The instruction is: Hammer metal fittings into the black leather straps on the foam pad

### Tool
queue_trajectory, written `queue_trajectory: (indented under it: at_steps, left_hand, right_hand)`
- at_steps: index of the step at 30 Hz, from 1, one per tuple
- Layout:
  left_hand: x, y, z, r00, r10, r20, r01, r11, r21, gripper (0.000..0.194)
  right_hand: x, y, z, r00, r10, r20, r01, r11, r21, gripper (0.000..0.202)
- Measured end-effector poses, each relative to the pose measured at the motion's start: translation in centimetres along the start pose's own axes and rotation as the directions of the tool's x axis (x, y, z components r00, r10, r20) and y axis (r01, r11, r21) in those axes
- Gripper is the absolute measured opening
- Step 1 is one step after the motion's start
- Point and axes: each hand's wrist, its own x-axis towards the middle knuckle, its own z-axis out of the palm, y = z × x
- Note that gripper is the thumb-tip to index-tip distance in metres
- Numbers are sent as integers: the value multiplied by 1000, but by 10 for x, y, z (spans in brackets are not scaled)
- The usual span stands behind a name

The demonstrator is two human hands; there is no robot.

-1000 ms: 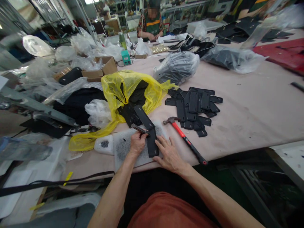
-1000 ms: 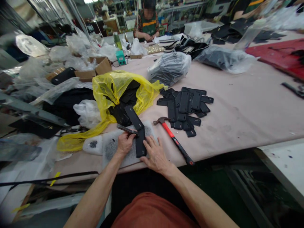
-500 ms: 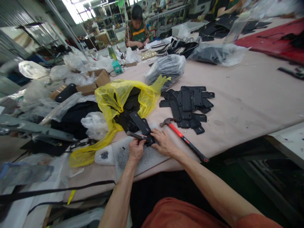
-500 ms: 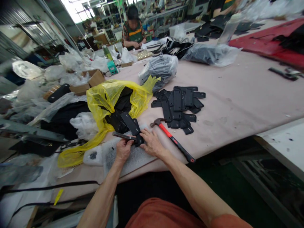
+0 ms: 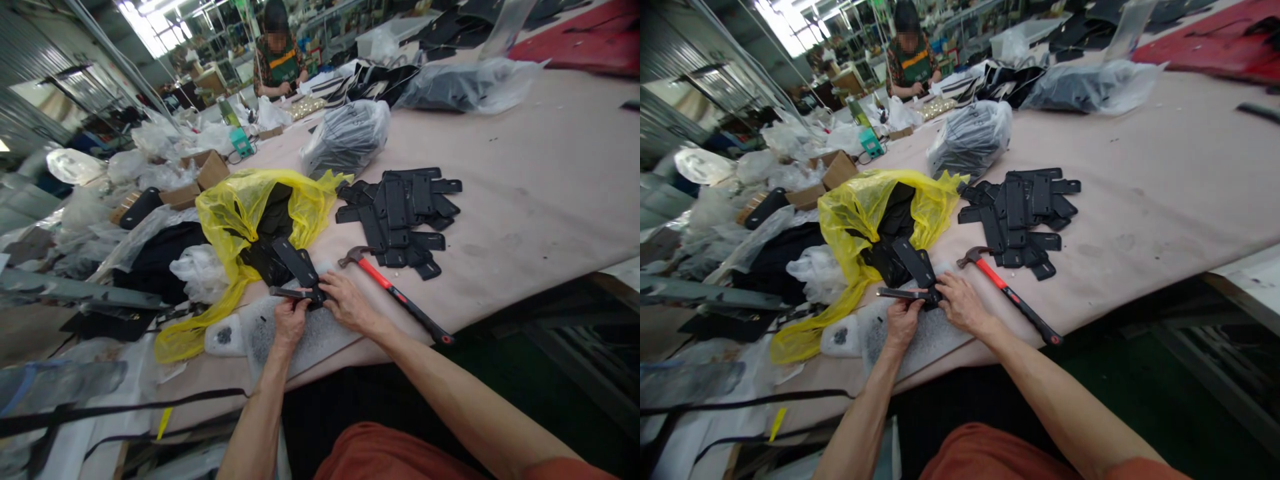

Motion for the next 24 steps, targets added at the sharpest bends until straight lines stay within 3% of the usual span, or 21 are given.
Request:
queue_trajectory:
  at_steps: [6,15,24]
  left_hand:
    - [4,0,3,998,33,53,-36,998,56,18]
    - [3,-5,6,1000,16,10,-17,997,72,17]
    - [5,-6,17,979,187,81,-203,932,301,20]
  right_hand:
    - [1,-1,-3,1000,20,4,-20,1000,13,47]
    - [1,-1,-5,1000,26,4,-27,999,36,49]
    - [0,0,-2,999,31,10,-32,999,25,47]
